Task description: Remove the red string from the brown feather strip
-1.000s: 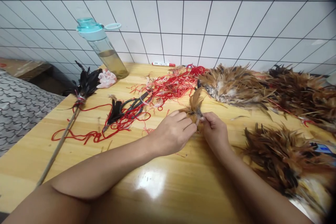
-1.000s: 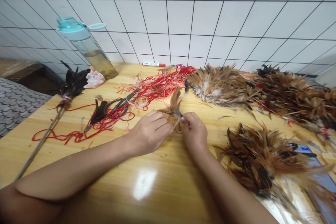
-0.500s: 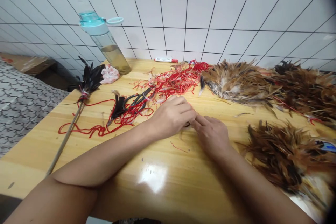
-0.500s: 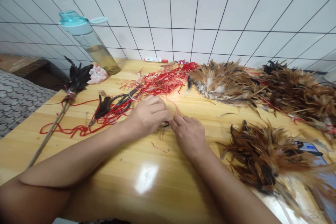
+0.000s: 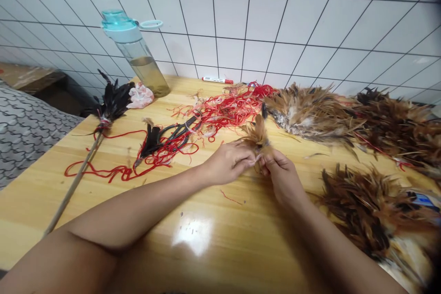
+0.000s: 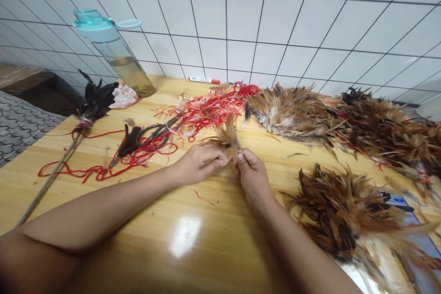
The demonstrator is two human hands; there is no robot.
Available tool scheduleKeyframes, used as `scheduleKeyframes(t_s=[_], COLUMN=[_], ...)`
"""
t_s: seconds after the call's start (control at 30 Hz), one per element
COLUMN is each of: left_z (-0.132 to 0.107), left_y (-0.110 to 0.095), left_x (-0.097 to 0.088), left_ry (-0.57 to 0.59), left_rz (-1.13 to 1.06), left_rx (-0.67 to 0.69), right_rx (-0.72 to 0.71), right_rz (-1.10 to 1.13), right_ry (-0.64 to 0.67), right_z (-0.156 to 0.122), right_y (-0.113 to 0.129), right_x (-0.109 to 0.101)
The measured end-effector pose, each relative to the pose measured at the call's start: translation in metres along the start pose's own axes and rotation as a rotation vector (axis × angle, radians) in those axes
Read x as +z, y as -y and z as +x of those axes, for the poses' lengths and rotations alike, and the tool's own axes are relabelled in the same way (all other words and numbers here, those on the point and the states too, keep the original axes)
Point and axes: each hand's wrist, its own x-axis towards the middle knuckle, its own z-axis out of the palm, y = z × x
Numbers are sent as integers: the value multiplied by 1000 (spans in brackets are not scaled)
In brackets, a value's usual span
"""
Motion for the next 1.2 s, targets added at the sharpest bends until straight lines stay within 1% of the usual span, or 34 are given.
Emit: scheduleKeyframes(t_s=[0.03,0.1,0.23,0.3,0.33,0.4,0.47,0.5,0.57,0.67,0.73,0.77,0.83,0.87,0.93,1.03,1.1,1.2], left_z=[0,-2,-6,-7,-7,-5,-2,0,5,9,10,9,8,8,8,9,8,5], left_y=[-4,-11,-27,-32,-33,-32,-27,-23,-14,-2,4,6,9,9,6,-1,-4,-6], left_x=[2,5,8,7,5,1,-6,-11,-22,-37,-40,-40,-33,-29,-20,-12,-9,-6], left_ry=[-1,-12,-28,-34,-41,-46,-34,-14,42,145,187,191,161,134,67,-16,-82,-144], left_rz=[45,133,307,428,495,601,625,597,460,119,-140,-258,-436,-479,-474,-372,-263,-48], left_rx=[25,55,52,95,134,213,244,234,173,56,-22,-55,-112,-139,-185,-195,-151,-9], right_rx=[-20,-122,-414,-515,-546,-576,-569,-552,-498,-391,-285,-211,-37,46,175,281,322,362], right_rz=[-46,-233,-831,-1113,-1219,-1343,-1352,-1315,-1152,-746,-454,-312,-42,77,266,457,550,602], right_ry=[-27,-69,-100,-89,-76,-25,59,108,209,320,336,324,280,254,200,150,145,133], right_z=[1,0,-6,-10,-11,-11,-9,-8,-5,-3,-3,-3,-4,-4,-5,-5,-4,-4], right_y=[-1,-2,7,11,12,13,12,11,10,9,9,8,8,8,9,12,13,12], right_x=[0,-2,-3,-4,-4,-4,-4,-4,-3,-1,0,1,2,3,4,5,5,4])
